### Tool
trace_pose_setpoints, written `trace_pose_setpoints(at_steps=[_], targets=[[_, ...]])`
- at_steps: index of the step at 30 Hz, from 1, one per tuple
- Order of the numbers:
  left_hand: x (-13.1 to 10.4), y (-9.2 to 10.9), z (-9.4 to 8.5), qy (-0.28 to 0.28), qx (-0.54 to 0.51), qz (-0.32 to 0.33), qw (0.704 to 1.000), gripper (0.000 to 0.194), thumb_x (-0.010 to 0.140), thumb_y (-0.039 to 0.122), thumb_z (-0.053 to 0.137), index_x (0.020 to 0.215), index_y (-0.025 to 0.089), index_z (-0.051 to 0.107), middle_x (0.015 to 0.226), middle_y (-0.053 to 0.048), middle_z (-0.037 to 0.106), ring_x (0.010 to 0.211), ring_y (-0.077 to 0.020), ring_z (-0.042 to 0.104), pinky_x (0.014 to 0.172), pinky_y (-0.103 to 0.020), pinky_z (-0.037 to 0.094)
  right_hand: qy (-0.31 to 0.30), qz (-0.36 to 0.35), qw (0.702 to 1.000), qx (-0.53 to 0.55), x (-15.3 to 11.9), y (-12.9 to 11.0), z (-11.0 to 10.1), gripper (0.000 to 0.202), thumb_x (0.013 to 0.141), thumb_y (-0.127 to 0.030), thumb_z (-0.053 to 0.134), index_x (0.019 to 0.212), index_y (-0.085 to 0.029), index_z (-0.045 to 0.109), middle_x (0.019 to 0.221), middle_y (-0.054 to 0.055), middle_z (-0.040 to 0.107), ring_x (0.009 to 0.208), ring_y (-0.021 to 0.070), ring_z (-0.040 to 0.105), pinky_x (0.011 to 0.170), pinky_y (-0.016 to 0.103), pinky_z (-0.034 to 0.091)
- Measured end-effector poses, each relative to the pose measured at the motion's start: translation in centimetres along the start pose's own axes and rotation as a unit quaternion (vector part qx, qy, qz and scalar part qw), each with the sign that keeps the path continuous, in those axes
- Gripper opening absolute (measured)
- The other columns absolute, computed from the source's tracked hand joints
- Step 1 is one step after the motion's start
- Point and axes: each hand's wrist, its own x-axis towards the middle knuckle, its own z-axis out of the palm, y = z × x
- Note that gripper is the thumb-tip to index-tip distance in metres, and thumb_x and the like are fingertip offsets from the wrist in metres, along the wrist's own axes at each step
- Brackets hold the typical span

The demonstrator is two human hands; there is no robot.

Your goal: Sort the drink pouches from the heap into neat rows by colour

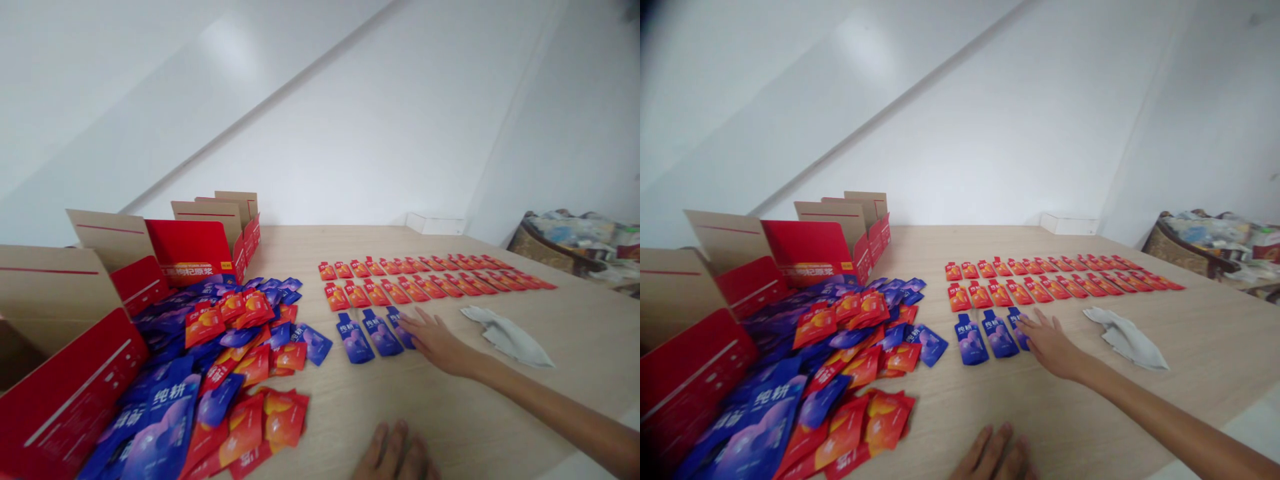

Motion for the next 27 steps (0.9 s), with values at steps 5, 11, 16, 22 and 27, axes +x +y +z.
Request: trace_pose_setpoints(at_steps=[5,11,16,22,27], targets=[[0.4,-0.2,-0.1,0.000,-0.001,0.008,1.000,0.017,0.100,0.036,0.057,0.105,0.035,0.074,0.106,0.008,0.076,0.098,-0.0201,0.070,0.129,-0.057,0.018,-0.040,0.023,0.999,0.025,-0.4,1.4,0.5,0.059,0.100,-0.037,0.037,0.159,-0.036,0.039,0.168,0.002,0.031,0.156,0.0460,0.009,0.113,0.081,0.020],[0.4,-0.5,-0.1,0.002,0.003,0.011,1.000,0.018,0.100,0.036,0.057,0.107,0.036,0.073,0.106,0.009,0.075,0.098,-0.0190,0.071,0.129,-0.057,0.019,-0.034,0.018,0.999,0.033,-0.5,1.4,0.2,0.059,0.100,-0.041,0.037,0.159,-0.038,0.039,0.169,0.002,0.031,0.157,0.0433,0.007,0.115,0.079,0.016],[0.6,-0.3,-0.2,0.018,-0.001,-0.007,1.000,0.016,0.099,0.035,0.058,0.102,0.032,0.073,0.105,0.007,0.076,0.097,-0.0196,0.071,0.128,-0.054,0.022,0.012,0.011,1.000,0.024,-0.7,0.6,0.1,0.059,0.101,-0.039,0.036,0.159,-0.035,0.039,0.170,0.005,0.026,0.157,0.0437,0.007,0.114,0.080,0.020],[0.4,-0.3,-0.2,0.000,0.012,0.006,1.000,0.020,0.103,0.037,0.052,0.107,0.035,0.072,0.107,0.010,0.075,0.099,-0.0174,0.070,0.126,-0.051,0.025,0.092,-0.055,0.994,0.010,-1.0,-3.2,-0.6,0.052,0.101,-0.034,0.041,0.152,-0.031,0.051,0.164,0.009,0.039,0.156,0.0374,0.018,0.120,0.071,0.019],[0.2,0.4,0.6,0.051,0.020,-0.037,0.998,0.025,0.103,0.037,0.049,0.098,0.031,0.073,0.101,0.011,0.075,0.092,-0.0146,0.070,0.104,-0.038,0.046,0.160,-0.188,0.969,0.021,-0.7,-10.3,-2.0,0.045,0.101,-0.026,0.044,0.141,-0.029,0.062,0.154,0.008,0.053,0.152,0.0317,0.030,0.125,0.062,0.019]])
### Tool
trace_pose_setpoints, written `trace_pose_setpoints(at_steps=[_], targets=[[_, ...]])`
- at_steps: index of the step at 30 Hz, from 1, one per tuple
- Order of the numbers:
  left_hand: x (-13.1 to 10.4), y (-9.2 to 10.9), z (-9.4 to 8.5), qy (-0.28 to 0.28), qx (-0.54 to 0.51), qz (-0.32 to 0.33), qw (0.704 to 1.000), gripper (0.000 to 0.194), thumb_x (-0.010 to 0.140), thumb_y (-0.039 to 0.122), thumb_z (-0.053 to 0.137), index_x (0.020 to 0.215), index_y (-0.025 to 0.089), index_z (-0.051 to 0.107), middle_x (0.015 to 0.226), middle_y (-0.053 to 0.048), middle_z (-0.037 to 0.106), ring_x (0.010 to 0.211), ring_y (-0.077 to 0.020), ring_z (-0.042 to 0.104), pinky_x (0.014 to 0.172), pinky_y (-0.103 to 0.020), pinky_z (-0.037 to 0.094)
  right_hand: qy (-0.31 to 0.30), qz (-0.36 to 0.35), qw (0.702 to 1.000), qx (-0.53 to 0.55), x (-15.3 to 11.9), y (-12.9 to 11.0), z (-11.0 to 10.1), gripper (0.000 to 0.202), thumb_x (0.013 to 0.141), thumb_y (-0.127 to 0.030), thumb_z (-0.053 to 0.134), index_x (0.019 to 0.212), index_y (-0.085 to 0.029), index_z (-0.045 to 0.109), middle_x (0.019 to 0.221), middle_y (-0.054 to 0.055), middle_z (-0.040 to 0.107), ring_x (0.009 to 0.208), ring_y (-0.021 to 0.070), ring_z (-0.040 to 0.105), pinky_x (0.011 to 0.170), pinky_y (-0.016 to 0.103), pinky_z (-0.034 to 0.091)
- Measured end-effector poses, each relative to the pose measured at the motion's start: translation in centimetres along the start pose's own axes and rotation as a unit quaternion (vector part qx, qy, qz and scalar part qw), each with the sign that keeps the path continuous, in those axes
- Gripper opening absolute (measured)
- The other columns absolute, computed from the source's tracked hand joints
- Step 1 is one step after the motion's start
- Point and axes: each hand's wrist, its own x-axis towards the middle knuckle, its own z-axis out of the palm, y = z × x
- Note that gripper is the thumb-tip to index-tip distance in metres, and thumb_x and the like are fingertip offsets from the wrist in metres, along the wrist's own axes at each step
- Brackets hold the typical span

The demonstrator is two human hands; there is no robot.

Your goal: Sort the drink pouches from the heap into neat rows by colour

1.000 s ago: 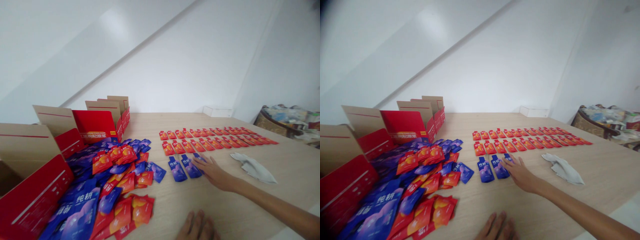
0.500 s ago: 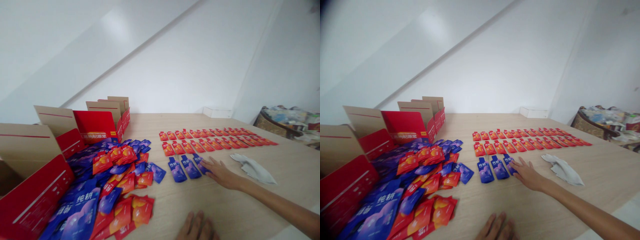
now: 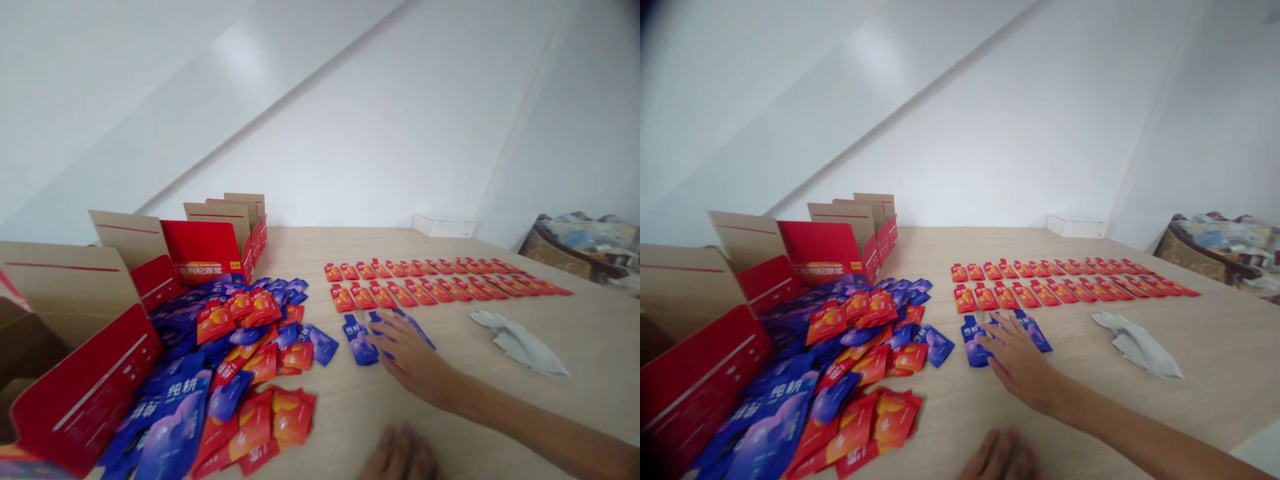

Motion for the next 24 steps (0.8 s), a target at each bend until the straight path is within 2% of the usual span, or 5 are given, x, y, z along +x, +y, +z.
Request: trace_pose_setpoints(at_steps=[3,10,13,18,24], targets=[[0.3,0.2,-0.4,-0.005,0.023,-0.026,0.999,0.030,0.104,0.040,0.048,0.094,0.029,0.074,0.107,0.012,0.075,0.091,-0.0113,0.069,0.086,-0.033,0.052,0.011,-0.049,0.999,0.012,3.4,-3.3,0.1,0.043,0.099,-0.024,0.048,0.139,-0.026,0.063,0.149,0.009,0.058,0.148,0.0327,0.037,0.123,0.060,0.023],[1.1,0.0,-2.0,-0.079,0.046,0.010,0.996,0.022,0.100,0.047,0.054,0.103,0.038,0.074,0.112,0.015,0.075,0.103,-0.0109,0.069,0.085,-0.029,0.057,-0.056,-0.035,0.994,0.086,11.8,-6.5,1.8,0.050,0.088,-0.042,0.073,0.129,-0.015,0.067,0.128,0.016,0.069,0.118,0.0325,0.061,0.104,0.045,0.045],[1.0,0.3,-1.9,-0.073,0.055,-0.030,0.995,0.025,0.099,0.049,0.054,0.096,0.035,0.074,0.115,0.016,0.074,0.106,-0.0109,0.068,0.083,-0.029,0.058,-0.102,0.009,0.992,0.072,13.1,-7.3,3.0,0.069,0.072,-0.044,0.088,0.129,-0.012,0.066,0.123,0.019,0.071,0.116,0.0358,0.062,0.098,0.043,0.047],[0.7,0.3,-1.7,-0.079,0.031,-0.001,0.996,0.022,0.097,0.050,0.058,0.098,0.034,0.073,0.114,0.014,0.074,0.104,-0.0130,0.069,0.085,-0.030,0.057,-0.145,-0.004,0.987,0.062,13.4,-7.5,4.2,0.073,0.057,-0.036,0.096,0.121,-0.014,0.069,0.117,0.016,0.072,0.110,0.0335,0.065,0.096,0.040,0.047],[0.7,0.1,-1.3,-0.045,0.019,-0.017,0.999,0.025,0.102,0.041,0.050,0.097,0.032,0.072,0.109,0.013,0.074,0.101,-0.0127,0.069,0.085,-0.032,0.055,-0.137,0.014,0.989,0.062,13.7,-6.8,5.5,0.036,0.081,-0.021,0.073,0.116,-0.013,0.067,0.117,0.017,0.071,0.110,0.0287,0.065,0.092,0.036,0.048]])
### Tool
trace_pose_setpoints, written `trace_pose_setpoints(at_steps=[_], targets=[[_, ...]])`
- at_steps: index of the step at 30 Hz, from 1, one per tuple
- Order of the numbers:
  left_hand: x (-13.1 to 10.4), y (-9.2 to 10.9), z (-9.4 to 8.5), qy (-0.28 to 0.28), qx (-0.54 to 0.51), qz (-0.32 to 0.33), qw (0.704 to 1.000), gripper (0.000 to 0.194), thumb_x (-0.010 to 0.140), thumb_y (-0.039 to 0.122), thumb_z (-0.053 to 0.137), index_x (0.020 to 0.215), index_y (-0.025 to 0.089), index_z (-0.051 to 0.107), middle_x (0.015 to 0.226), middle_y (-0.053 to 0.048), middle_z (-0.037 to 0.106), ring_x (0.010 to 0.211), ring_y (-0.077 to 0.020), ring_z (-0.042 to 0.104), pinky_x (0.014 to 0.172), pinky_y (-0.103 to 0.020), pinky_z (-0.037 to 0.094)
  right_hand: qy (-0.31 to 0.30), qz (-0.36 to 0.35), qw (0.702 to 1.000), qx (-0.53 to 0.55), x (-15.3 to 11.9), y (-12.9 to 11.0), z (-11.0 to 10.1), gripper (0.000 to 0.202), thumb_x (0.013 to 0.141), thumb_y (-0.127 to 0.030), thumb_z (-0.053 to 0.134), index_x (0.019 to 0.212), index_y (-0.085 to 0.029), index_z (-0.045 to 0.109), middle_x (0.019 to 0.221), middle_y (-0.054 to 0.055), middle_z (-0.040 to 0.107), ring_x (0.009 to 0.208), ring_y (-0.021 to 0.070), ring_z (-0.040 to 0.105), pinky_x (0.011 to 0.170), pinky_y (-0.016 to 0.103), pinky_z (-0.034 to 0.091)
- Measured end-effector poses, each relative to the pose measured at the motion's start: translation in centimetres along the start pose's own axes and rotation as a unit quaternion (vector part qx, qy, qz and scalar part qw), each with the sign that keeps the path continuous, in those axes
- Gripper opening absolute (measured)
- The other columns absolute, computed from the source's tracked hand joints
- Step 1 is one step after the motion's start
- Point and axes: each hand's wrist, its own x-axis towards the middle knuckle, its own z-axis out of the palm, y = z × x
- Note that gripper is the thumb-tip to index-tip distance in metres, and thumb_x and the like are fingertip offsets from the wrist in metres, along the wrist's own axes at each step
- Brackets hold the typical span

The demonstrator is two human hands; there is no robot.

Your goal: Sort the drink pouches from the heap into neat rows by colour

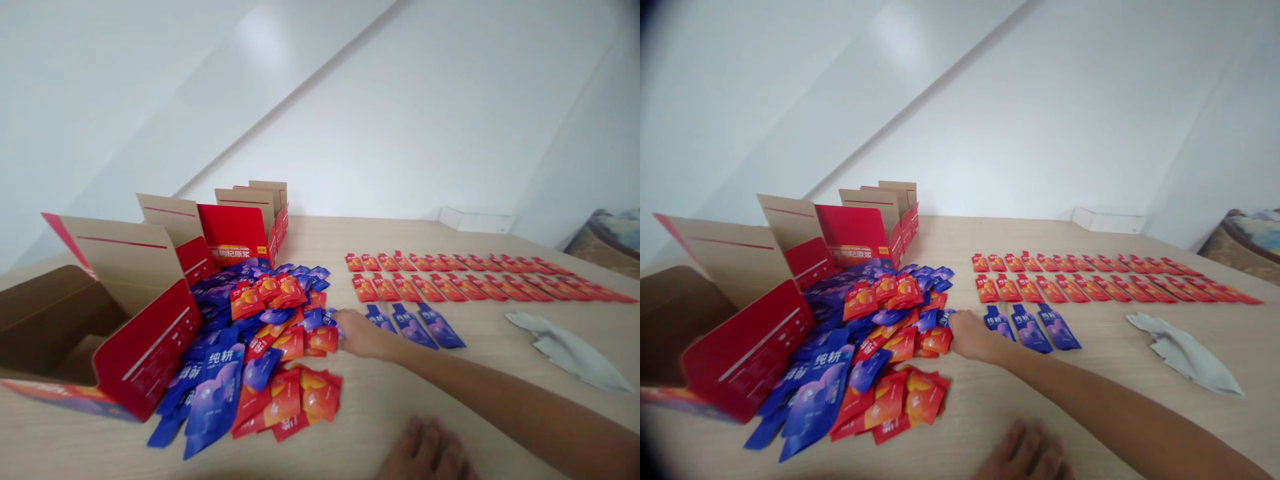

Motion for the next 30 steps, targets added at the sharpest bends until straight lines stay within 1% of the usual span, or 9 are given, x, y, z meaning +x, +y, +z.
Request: trace_pose_setpoints(at_steps=[4,9,12,15,18,20,23,26,30], targets=[[0.2,-0.4,-0.1,0.006,-0.024,0.009,1.000,0.017,0.099,0.039,0.057,0.094,0.029,0.071,0.104,0.010,0.074,0.097,-0.0152,0.070,0.088,-0.035,0.053,0.034,-0.007,0.999,-0.001,0.1,0.3,-0.5,0.042,0.080,-0.011,0.066,0.122,-0.015,0.064,0.118,0.014,0.068,0.109,0.0254,0.064,0.091,0.034,0.047],[0.7,-1.2,-0.7,-0.020,-0.025,0.059,0.998,0.017,0.098,0.040,0.059,0.107,0.029,0.069,0.112,0.006,0.072,0.100,-0.0162,0.069,0.096,-0.036,0.049,0.040,0.004,0.999,-0.031,-0.8,-0.2,-2.6,0.050,0.077,-0.007,0.064,0.126,-0.013,0.061,0.123,0.016,0.063,0.111,0.0265,0.061,0.094,0.036,0.047],[0.8,-1.5,-0.9,-0.026,-0.032,0.062,0.997,0.019,0.098,0.042,0.061,0.109,0.029,0.068,0.111,0.006,0.072,0.101,-0.0168,0.069,0.099,-0.037,0.046,0.088,0.009,0.992,-0.093,-2.3,0.6,-4.2,0.045,0.081,-0.005,0.057,0.125,-0.012,0.063,0.126,0.018,0.061,0.117,0.0294,0.057,0.100,0.040,0.044],[0.6,-1.6,-0.9,-0.046,-0.037,0.072,0.996,0.018,0.099,0.041,0.061,0.111,0.029,0.068,0.111,0.007,0.072,0.103,-0.0181,0.069,0.108,-0.040,0.042,0.139,0.039,0.981,-0.132,-4.9,4.0,-6.0,0.041,0.082,-0.007,0.056,0.121,-0.012,0.067,0.129,0.018,0.061,0.122,0.0314,0.053,0.104,0.042,0.041],[0.4,-1.4,-0.7,-0.036,-0.051,0.071,0.995,0.017,0.100,0.037,0.058,0.107,0.028,0.070,0.108,0.006,0.073,0.101,-0.0193,0.069,0.123,-0.048,0.028,0.152,0.111,0.976,-0.108,-8.5,10.1,-7.6,0.043,0.078,-0.016,0.066,0.121,-0.014,0.069,0.123,0.014,0.065,0.115,0.0282,0.058,0.101,0.037,0.044],[0.3,-1.3,-0.6,-0.030,-0.054,0.070,0.996,0.016,0.099,0.037,0.058,0.105,0.029,0.071,0.108,0.006,0.074,0.100,-0.0200,0.069,0.128,-0.053,0.019,0.151,0.197,0.964,-0.095,-11.2,14.5,-7.8,0.044,0.075,-0.021,0.070,0.118,-0.014,0.071,0.113,0.013,0.069,0.105,0.0265,0.062,0.092,0.034,0.047],[0.2,-1.1,-0.4,-0.031,-0.045,0.070,0.996,0.016,0.098,0.039,0.060,0.105,0.031,0.071,0.111,0.007,0.074,0.100,-0.0202,0.069,0.129,-0.056,0.015,0.130,0.304,0.941,-0.072,-15.0,19.8,-6.8,0.028,0.075,-0.027,0.070,0.100,-0.016,0.077,0.096,0.010,0.073,0.093,0.0260,0.065,0.081,0.033,0.048],[0.4,-1.3,-0.5,-0.043,-0.044,0.082,0.995,0.018,0.100,0.039,0.056,0.108,0.032,0.071,0.111,0.007,0.074,0.101,-0.0198,0.069,0.130,-0.056,0.012,0.103,0.351,0.930,-0.028,-17.8,22.6,-5.0,0.023,0.076,-0.027,0.068,0.094,-0.019,0.079,0.093,0.009,0.075,0.091,0.0260,0.069,0.079,0.033,0.048],[0.7,-1.7,-0.8,-0.047,-0.048,0.085,0.994,0.019,0.101,0.034,0.053,0.107,0.030,0.071,0.109,0.005,0.074,0.100,-0.0200,0.069,0.130,-0.055,0.013,0.109,0.345,0.931,-0.055,-19.2,23.6,-2.6,0.041,0.080,-0.034,0.064,0.115,-0.018,0.077,0.112,0.014,0.075,0.104,0.0298,0.069,0.087,0.036,0.048]])
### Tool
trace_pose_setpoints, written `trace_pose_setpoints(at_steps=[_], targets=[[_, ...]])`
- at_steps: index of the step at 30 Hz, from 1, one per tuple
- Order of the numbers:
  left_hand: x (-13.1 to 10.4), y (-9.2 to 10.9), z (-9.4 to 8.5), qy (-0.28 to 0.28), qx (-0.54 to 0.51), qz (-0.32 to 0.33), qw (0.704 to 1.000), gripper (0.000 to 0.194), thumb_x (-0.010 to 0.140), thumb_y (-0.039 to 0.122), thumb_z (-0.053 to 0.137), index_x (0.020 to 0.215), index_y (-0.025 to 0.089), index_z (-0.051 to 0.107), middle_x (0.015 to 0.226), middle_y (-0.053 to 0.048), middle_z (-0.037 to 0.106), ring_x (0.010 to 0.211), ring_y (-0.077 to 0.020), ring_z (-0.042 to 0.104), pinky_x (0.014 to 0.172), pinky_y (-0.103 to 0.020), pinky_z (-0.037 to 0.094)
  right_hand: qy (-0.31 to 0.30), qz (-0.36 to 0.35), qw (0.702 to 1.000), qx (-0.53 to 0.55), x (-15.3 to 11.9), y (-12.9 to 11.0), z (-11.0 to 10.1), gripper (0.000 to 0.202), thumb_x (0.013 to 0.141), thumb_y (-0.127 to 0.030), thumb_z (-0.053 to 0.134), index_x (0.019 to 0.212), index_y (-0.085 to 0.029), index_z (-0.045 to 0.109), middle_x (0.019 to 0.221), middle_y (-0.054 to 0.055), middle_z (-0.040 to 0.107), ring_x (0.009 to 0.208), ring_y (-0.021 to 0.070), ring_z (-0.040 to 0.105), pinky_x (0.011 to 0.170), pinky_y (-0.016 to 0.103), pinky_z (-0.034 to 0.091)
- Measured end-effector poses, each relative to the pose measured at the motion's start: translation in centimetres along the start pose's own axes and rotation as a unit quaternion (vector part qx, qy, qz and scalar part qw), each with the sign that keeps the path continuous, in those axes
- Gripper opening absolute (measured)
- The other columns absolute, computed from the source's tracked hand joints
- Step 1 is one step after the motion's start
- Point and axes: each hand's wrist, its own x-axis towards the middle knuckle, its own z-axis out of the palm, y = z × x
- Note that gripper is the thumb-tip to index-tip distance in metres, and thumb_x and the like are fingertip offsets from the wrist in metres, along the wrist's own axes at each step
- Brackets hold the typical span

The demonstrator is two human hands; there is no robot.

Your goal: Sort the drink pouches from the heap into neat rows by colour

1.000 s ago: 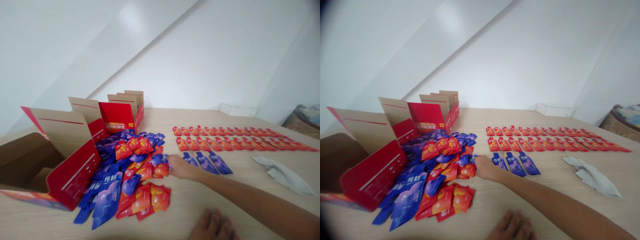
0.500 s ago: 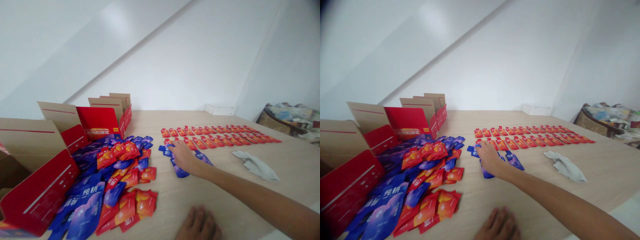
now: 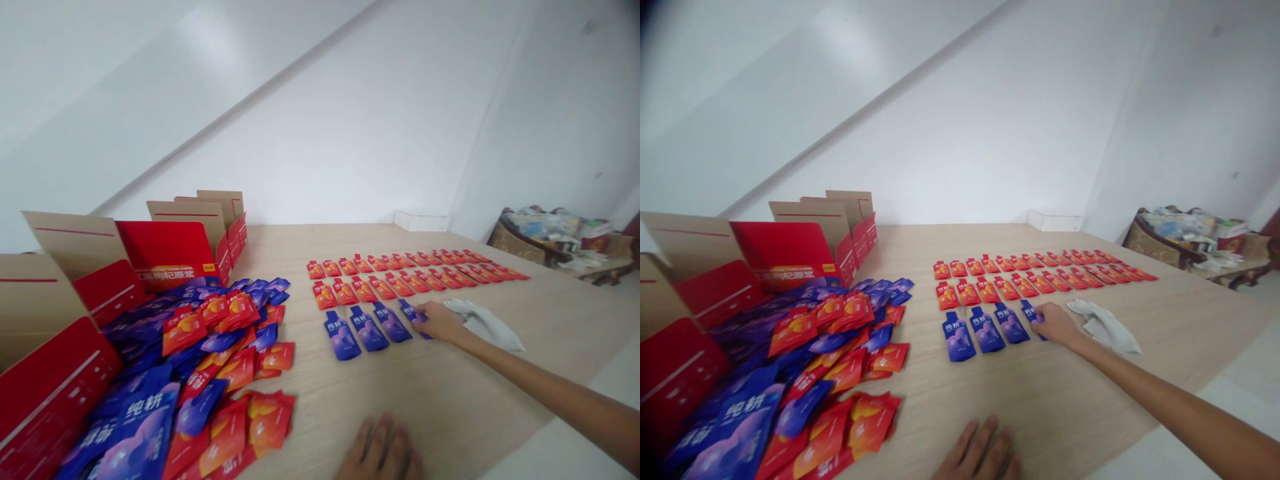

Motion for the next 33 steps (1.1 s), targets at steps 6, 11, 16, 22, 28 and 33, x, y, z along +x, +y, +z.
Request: trace_pose_setpoints(at_steps=[6,11,16,22,28,33], targets=[[0.1,-0.3,0.0,-0.009,-0.005,0.005,1.000,0.020,0.102,0.034,0.053,0.111,0.031,0.070,0.113,0.006,0.073,0.102,-0.0183,0.069,0.131,-0.053,0.013,-0.007,-0.049,0.998,-0.036,0.1,0.5,2.1,0.046,0.090,-0.042,0.053,0.119,-0.013,0.075,0.112,0.018,0.073,0.105,0.0299,0.068,0.093,0.037,0.048],[0.4,-0.2,0.0,0.016,-0.002,-0.005,1.000,0.019,0.102,0.031,0.053,0.108,0.030,0.070,0.109,0.006,0.074,0.098,-0.0166,0.070,0.130,-0.050,0.016,0.057,-0.097,0.994,0.006,-0.5,0.2,1.4,0.052,0.098,-0.043,0.045,0.134,-0.015,0.068,0.134,0.019,0.068,0.125,0.0325,0.061,0.109,0.045,0.044],[0.3,-0.1,0.4,0.026,0.007,-0.007,1.000,0.017,0.102,0.032,0.054,0.105,0.029,0.070,0.107,0.007,0.075,0.098,-0.0173,0.070,0.131,-0.052,0.017,0.019,-0.208,0.977,0.032,-2.8,-2.5,1.1,0.056,0.105,-0.052,0.032,0.151,-0.030,0.053,0.157,0.007,0.050,0.154,0.0344,0.028,0.122,0.068,0.017],[0.3,0.0,0.4,0.028,0.007,-0.008,1.000,0.020,0.102,0.033,0.051,0.104,0.030,0.070,0.106,0.008,0.075,0.096,-0.0169,0.070,0.131,-0.052,0.015,-0.068,-0.211,0.974,0.043,-4.5,-4.4,1.8,0.058,0.104,-0.061,0.030,0.154,-0.037,0.047,0.164,0.003,0.039,0.157,0.0398,0.009,0.117,0.079,0.005],[0.6,-0.2,0.1,0.037,0.010,-0.015,0.999,0.025,0.104,0.031,0.047,0.104,0.031,0.071,0.105,0.009,0.075,0.096,-0.0164,0.070,0.131,-0.051,0.016,0.005,-0.186,0.979,0.084,-3.4,-2.1,1.9,0.060,0.105,-0.058,0.031,0.157,-0.032,0.044,0.163,0.006,0.040,0.156,0.0335,0.022,0.122,0.070,0.014],[1.0,-0.1,0.3,0.050,0.004,-0.028,0.998,0.025,0.104,0.029,0.047,0.098,0.029,0.070,0.100,0.008,0.075,0.092,-0.0156,0.070,0.131,-0.048,0.019,0.002,-0.159,0.980,0.116,-2.2,1.1,3.0,0.064,0.103,-0.057,0.031,0.148,-0.019,0.057,0.157,0.013,0.048,0.149,0.0290,0.041,0.125,0.052,0.028]])
